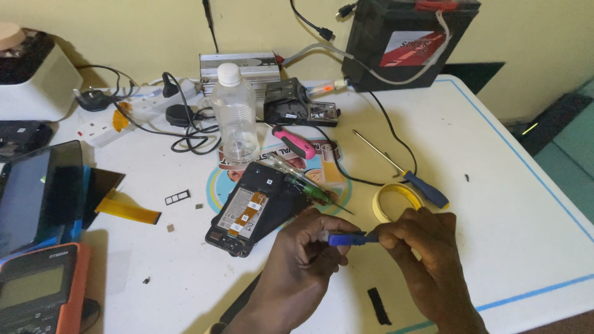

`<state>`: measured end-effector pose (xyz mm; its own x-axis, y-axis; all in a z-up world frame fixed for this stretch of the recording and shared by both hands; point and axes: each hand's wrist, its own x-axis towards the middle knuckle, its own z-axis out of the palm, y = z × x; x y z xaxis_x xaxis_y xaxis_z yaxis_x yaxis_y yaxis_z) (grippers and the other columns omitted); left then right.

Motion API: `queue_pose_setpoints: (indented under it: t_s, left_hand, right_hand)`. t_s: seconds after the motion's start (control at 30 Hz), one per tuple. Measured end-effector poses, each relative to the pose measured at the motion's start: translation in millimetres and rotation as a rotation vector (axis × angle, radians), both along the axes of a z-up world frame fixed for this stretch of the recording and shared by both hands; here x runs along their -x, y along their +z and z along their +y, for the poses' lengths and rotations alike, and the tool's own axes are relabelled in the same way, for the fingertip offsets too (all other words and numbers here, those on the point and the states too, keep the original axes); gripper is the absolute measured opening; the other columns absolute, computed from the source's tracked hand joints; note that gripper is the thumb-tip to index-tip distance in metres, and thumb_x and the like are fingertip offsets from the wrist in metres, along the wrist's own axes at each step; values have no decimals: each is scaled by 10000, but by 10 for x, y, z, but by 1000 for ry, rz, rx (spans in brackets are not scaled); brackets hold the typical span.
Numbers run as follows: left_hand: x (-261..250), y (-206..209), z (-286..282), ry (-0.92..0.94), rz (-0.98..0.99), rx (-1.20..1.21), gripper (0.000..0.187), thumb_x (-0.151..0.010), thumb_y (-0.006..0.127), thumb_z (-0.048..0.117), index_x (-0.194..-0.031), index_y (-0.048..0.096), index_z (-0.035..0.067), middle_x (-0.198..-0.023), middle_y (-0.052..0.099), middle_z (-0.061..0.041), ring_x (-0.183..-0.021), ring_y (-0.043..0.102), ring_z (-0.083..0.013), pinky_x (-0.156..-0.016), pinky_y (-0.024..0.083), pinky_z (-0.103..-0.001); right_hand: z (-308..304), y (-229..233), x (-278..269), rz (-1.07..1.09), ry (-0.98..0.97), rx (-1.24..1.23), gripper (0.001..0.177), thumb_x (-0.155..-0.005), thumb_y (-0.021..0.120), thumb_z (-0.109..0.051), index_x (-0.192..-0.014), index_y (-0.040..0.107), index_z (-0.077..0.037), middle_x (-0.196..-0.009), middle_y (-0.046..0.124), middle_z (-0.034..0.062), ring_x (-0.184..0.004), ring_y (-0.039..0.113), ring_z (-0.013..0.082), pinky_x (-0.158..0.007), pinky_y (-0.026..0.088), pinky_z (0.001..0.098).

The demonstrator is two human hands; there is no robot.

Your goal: Cleaning a small electronic circuit board with a toothbrush and cleaning solution at a repair bench.

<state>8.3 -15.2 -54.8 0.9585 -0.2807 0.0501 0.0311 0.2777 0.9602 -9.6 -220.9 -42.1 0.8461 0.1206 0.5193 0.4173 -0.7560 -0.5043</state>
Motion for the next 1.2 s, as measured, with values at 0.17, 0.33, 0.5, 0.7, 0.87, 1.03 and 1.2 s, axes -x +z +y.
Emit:
queue_pose_setpoints:
  t_s: [0.17,0.33,0.5,0.7,0.87,1.03,1.2]
  left_hand:
    - [-49,-128,-89,-28,208,367,259,-751,568,-228,-888,691,-46,-804,641,-149,-717,574,-214,-655,465,-302]
    - [-25,-192,-162,28,151,219,455,-757,473,-316,-997,771,-70,-759,687,-131,-592,555,-157,-566,433,-256]
    - [-10,-44,-64,-21,227,203,245,-878,616,-106,-1060,757,-21,-779,659,-106,-657,586,-172,-612,455,-279]
    - [-47,-42,-57,12,261,245,254,-901,560,-164,-1064,740,-89,-781,570,-100,-655,522,-136,-575,374,-253]
    - [-51,14,-7,58,242,229,147,-941,658,-96,-1040,763,-67,-832,587,-99,-664,558,-189,-575,408,-270]
    - [11,89,-99,20,130,23,163,-935,654,13,-1035,782,5,-806,737,-109,-643,615,-148,-591,477,-258]
    - [-104,180,139,69,108,58,237,-912,716,130,-1108,775,11,-734,695,-98,-636,665,-143,-583,534,-261]
  right_hand:
    - [54,63,-36,-36,28,20,303,-984,535,-297,-753,693,-181,-612,522,-42,-598,481,153,-766,327,355]
    - [61,94,-26,-54,45,-37,331,-996,525,-288,-705,621,-160,-613,461,-38,-602,437,143,-752,316,333]
    - [27,-26,12,-25,-21,-42,290,-988,531,-291,-857,744,-143,-683,542,-46,-692,540,133,-869,308,342]
    - [46,81,-41,-70,-11,-67,309,-972,553,-296,-823,746,-106,-661,562,-9,-662,541,145,-784,320,359]
    - [-9,46,-71,-91,49,-133,354,-974,551,-320,-752,703,-89,-588,432,-1,-553,418,146,-635,305,340]
    - [-1,-25,-93,-60,-69,30,209,-944,594,-280,-800,717,-192,-597,546,-58,-620,535,148,-825,312,392]
    - [-191,-180,-119,86,-310,-425,228,-1053,539,-278,-940,657,-120,-907,701,24,-766,467,127,-835,307,325]
